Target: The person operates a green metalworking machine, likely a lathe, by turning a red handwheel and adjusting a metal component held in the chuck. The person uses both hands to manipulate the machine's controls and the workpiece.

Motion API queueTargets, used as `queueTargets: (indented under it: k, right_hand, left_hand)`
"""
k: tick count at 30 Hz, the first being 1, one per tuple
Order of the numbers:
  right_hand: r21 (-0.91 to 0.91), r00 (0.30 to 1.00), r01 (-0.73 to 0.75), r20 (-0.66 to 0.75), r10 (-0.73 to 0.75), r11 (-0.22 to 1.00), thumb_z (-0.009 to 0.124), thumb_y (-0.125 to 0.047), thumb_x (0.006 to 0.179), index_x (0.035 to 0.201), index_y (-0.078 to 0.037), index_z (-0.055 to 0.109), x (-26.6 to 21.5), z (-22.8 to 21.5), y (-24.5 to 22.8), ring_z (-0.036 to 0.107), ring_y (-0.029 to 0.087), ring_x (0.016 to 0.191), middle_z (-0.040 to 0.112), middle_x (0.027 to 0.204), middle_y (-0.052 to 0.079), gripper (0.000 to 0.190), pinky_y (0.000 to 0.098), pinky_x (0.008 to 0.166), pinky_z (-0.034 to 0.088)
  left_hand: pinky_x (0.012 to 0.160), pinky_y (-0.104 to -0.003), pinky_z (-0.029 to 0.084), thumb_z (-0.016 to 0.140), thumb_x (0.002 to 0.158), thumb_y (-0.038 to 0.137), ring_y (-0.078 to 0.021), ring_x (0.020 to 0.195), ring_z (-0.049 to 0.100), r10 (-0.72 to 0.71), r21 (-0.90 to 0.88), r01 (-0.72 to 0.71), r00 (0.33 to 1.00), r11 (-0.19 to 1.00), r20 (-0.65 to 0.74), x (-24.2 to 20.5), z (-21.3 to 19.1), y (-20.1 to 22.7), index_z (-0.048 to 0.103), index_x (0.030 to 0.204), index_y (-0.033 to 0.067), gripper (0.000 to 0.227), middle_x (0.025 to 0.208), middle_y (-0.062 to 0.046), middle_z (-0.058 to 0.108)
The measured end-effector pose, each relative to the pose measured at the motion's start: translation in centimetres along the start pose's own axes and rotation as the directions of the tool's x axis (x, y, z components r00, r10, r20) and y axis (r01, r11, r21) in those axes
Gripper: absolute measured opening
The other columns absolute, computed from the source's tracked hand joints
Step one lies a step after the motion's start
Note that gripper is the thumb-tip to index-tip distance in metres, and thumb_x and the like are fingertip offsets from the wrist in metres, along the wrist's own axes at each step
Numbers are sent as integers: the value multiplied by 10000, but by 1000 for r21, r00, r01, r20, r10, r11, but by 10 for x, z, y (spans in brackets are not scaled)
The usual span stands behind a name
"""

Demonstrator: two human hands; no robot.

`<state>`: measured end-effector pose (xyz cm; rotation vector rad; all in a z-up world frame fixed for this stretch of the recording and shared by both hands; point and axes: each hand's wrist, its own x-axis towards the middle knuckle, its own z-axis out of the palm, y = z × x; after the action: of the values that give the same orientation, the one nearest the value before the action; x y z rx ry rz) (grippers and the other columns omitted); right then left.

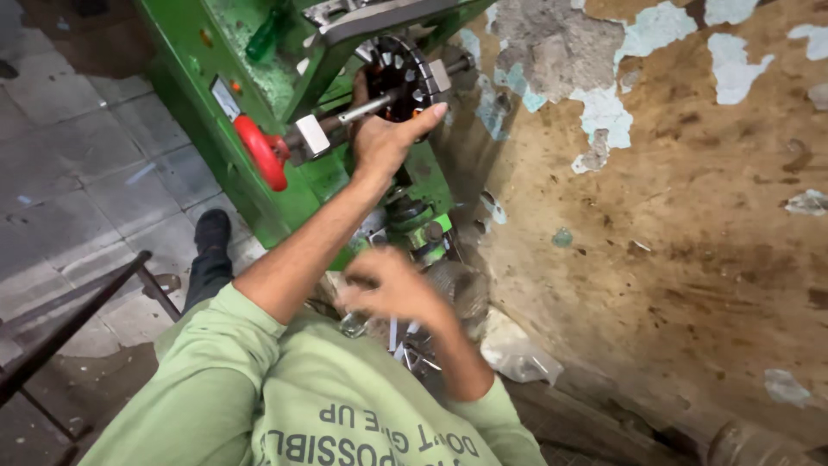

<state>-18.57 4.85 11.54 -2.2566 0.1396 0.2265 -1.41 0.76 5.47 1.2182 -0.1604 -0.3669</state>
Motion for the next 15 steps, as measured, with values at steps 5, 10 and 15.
queueTargets:
  k: [5,10,15]
  right_hand:
    - [-136,672,98,-721,-166,986,670,-138,986,1240,12,643,66,-100,2,650,269,1170,671,1230,153,296,376,1061,513]
    - [-324,731,74,-626,-272,943,703,-143,964,1297,26,647,144,-127,18,681,306,1204,701,1277,189,378,389,1067,525]
    - [-32,829,99,-551,-100,995,636,-134,998,1358,12,635,138,-128,39,704,240,1205,731,1303,160,389,387,1077,544]
  left_hand:
    - [1088,-349,508,971,673,353,-273,1248,628,-10,-62,9,1000,998,-5,6,3,-12,336,1518,-17,1120,1368,-177,619]
    - [1074,-351,528,926,727,254,-248,1256,624,3,-214,-6,1000,977,-15,7,7,-24,280,1564,-10,1089,1405,-164,601]
    - [1062,-353,532,937,663,285,-259,1237,646,-34,-11,34,999,999,-37,-1,3,-21,302,1551,-12,1132,1372,-166,625]
